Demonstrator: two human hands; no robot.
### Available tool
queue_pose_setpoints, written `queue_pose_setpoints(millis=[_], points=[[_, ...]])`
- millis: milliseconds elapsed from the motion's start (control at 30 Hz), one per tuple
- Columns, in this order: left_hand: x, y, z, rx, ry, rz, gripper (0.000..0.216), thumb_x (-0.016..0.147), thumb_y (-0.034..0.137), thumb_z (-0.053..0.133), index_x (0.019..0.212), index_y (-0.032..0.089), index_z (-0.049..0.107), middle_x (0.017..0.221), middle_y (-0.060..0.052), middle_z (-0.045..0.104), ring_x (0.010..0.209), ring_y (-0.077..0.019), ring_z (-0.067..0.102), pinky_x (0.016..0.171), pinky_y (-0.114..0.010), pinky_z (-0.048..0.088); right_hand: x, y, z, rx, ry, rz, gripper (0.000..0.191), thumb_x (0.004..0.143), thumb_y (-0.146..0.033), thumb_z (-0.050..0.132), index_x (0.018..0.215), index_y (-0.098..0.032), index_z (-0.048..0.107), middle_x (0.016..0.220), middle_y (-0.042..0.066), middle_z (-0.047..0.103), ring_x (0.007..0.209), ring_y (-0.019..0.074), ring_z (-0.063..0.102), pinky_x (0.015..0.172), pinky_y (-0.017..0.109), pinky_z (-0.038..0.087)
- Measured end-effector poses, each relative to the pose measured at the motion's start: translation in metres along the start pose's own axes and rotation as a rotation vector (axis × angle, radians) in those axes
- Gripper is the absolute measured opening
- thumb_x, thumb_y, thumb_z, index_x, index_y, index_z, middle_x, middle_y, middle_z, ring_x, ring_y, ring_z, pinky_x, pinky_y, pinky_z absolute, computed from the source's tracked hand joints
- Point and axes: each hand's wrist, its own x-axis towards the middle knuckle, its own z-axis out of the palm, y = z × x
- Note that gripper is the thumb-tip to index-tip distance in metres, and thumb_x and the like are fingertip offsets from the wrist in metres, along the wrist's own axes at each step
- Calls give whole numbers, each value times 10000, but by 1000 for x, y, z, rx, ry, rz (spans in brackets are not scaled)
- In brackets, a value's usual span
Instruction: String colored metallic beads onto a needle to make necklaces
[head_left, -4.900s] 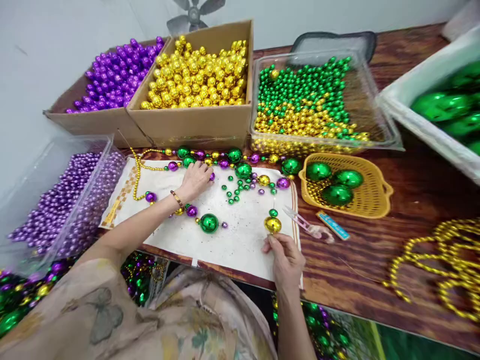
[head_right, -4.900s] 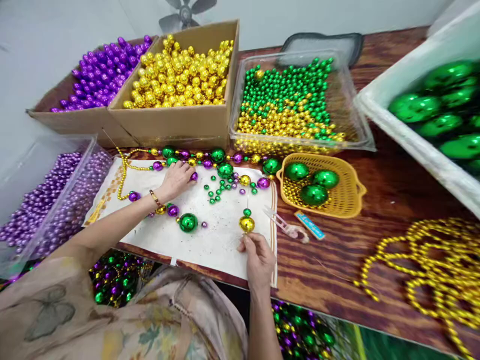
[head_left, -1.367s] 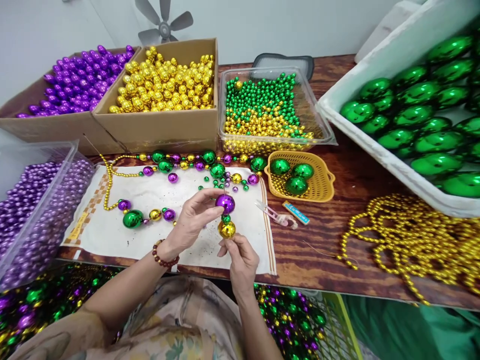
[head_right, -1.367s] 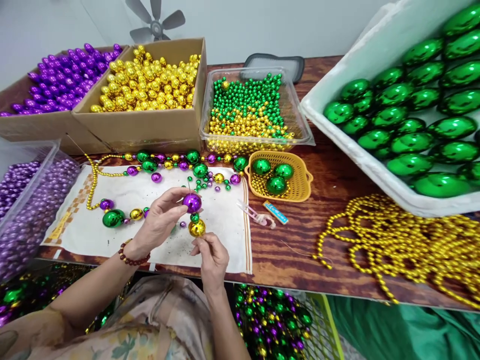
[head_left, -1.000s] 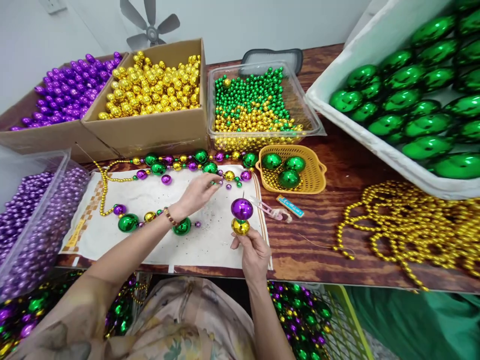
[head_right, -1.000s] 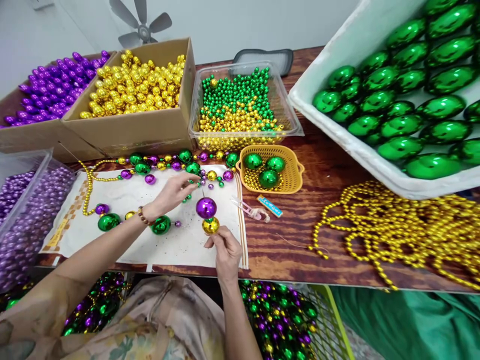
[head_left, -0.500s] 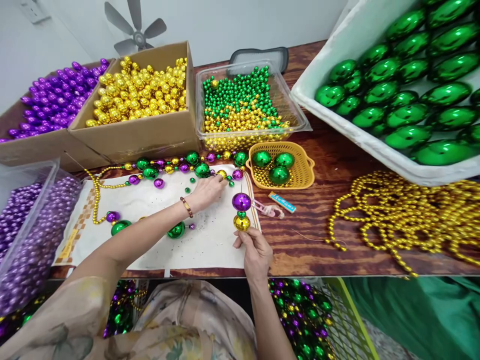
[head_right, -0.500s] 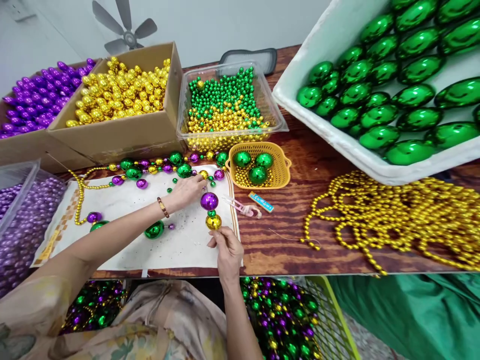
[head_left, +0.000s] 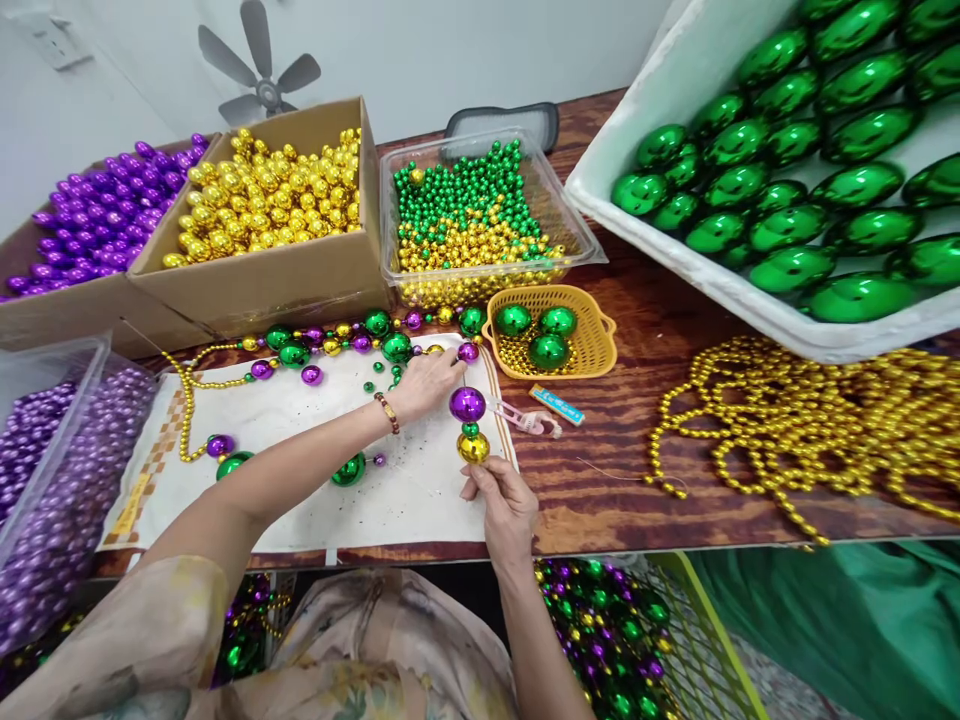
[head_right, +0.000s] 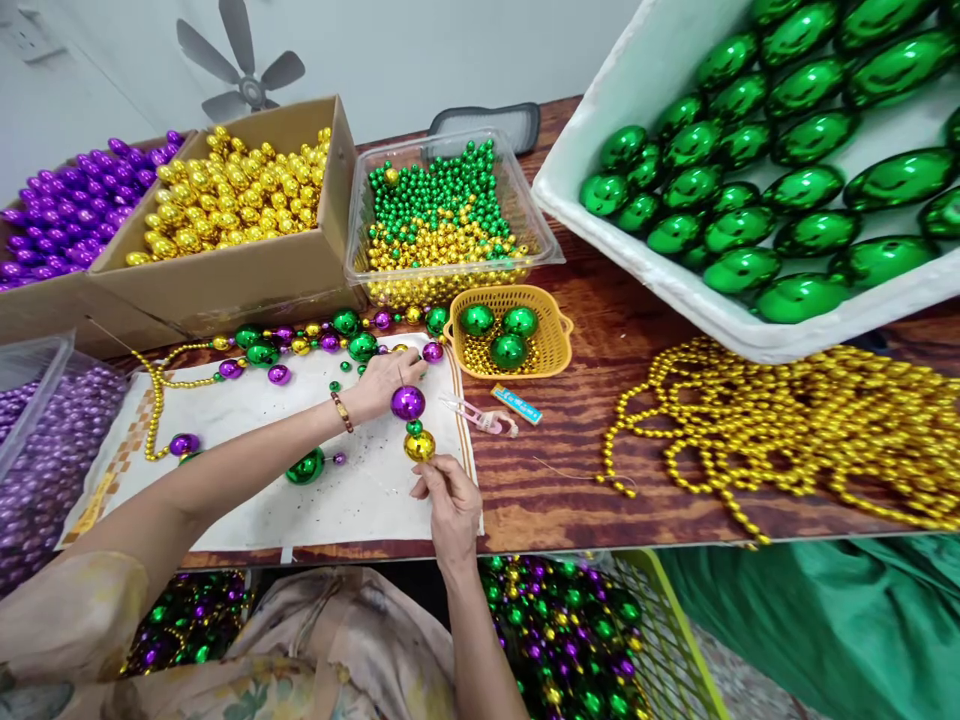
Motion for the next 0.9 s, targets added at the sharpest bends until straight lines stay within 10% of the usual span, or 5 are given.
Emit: queue_pose_setpoints(millis=[467, 600, 733, 900], points=[[-3, 3, -3, -45, 27, -15, 250, 1022, 203, 407, 1118, 153, 632, 1111, -110, 657, 897, -195, 635, 636, -284, 410, 0, -1, 0, 6, 3, -3, 157, 903, -286, 656, 789, -200, 720, 558, -31, 625, 517, 117, 582, 556, 238, 475], [4, -13, -28, -195, 224, -123, 280, 1030, 294, 417, 1043, 174, 670, 1015, -88, 686, 827, -177, 627, 653, -280, 432, 0, -3, -1, 8, 14, -9, 171, 907, -287, 650, 775, -194, 706, 562, -29, 617, 520, 120, 580, 564, 246, 474], [49, -55, -72, -364, 587, -212, 305, 1020, 272, 407, 1038, 176, 696, 1061, -109, 700, 951, -187, 623, 840, -310, 472, -1, -3, -3, -6, -10, 0, 190, 921, -300, 639, 781, -191, 704, 572, -22, 616, 535, 130, 587, 579, 258, 475], [140, -101, -97, -458, 359, -231, 256, 836, 86, 537, 951, 145, 758, 996, -111, 746, 954, -207, 655, 925, -331, 487, -2, -4, -6, -15, -13, 11, 215, 943, -305, 619, 764, -201, 678, 567, -24, 605, 533, 135, 586, 584, 262, 482]])
